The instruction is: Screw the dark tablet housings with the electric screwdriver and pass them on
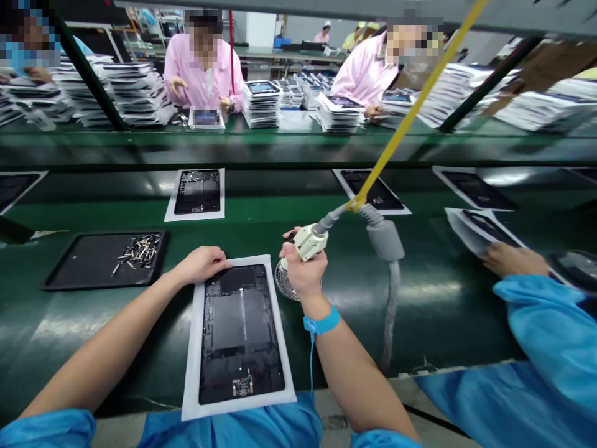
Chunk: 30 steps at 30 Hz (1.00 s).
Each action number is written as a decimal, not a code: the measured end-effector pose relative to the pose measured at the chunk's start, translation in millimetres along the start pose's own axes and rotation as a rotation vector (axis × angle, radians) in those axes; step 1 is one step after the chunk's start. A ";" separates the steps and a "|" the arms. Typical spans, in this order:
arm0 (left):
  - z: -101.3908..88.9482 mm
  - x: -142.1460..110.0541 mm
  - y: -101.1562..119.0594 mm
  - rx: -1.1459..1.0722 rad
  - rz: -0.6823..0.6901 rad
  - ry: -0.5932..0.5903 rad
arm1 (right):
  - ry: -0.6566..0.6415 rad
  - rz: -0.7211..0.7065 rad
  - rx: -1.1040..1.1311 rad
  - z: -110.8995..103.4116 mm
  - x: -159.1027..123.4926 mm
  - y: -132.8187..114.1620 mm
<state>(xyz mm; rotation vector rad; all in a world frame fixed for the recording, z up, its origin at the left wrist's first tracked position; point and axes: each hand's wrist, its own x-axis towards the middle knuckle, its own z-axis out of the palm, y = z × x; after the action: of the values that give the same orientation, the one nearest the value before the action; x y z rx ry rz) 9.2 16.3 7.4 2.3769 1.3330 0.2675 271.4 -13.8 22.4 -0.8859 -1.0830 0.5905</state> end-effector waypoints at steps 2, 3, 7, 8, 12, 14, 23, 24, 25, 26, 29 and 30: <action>-2.2 13.8 -5.4 -0.008 0.019 0.047 | -0.007 0.003 -0.007 2.3 1.8 0.8; -3.0 21.5 -9.0 0.002 -0.001 0.085 | -0.010 0.002 -0.013 2.8 2.9 1.0; -3.0 52.0 -21.5 0.049 -0.136 0.241 | -0.022 0.008 -0.030 3.0 5.1 2.1; -2.4 57.6 -23.2 0.052 -0.169 0.268 | -0.026 0.012 -0.034 2.9 5.0 2.4; 0.7 65.6 -24.3 0.043 -0.251 0.313 | -0.049 0.019 -0.040 3.0 3.8 3.5; 1.5 64.0 -23.4 0.030 -0.245 0.322 | -0.052 0.017 -0.029 3.2 3.3 4.1; 0.1 61.8 -22.5 0.006 -0.243 0.319 | -0.046 0.024 -0.034 3.9 3.2 5.9; -0.3 61.8 -21.7 0.005 -0.247 0.316 | -0.045 0.025 -0.033 4.2 3.1 5.8; -0.7 61.7 -20.9 0.007 -0.255 0.311 | -0.044 0.026 -0.032 4.6 2.9 5.8; -1.0 61.6 -20.0 0.011 -0.262 0.305 | -0.044 0.028 -0.030 4.9 2.7 5.9; -1.7 61.5 -18.0 0.032 -0.277 0.289 | -0.044 0.028 -0.019 5.4 2.9 6.3; -1.6 61.6 -17.7 0.039 -0.282 0.286 | -0.044 0.025 -0.019 5.3 3.3 6.0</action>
<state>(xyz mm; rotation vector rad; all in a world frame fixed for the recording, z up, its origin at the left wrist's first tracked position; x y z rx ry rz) 27.4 77.2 -0.5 2.2041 1.7961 0.5162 267.8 -6.3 20.1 -0.9079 -1.1206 0.6239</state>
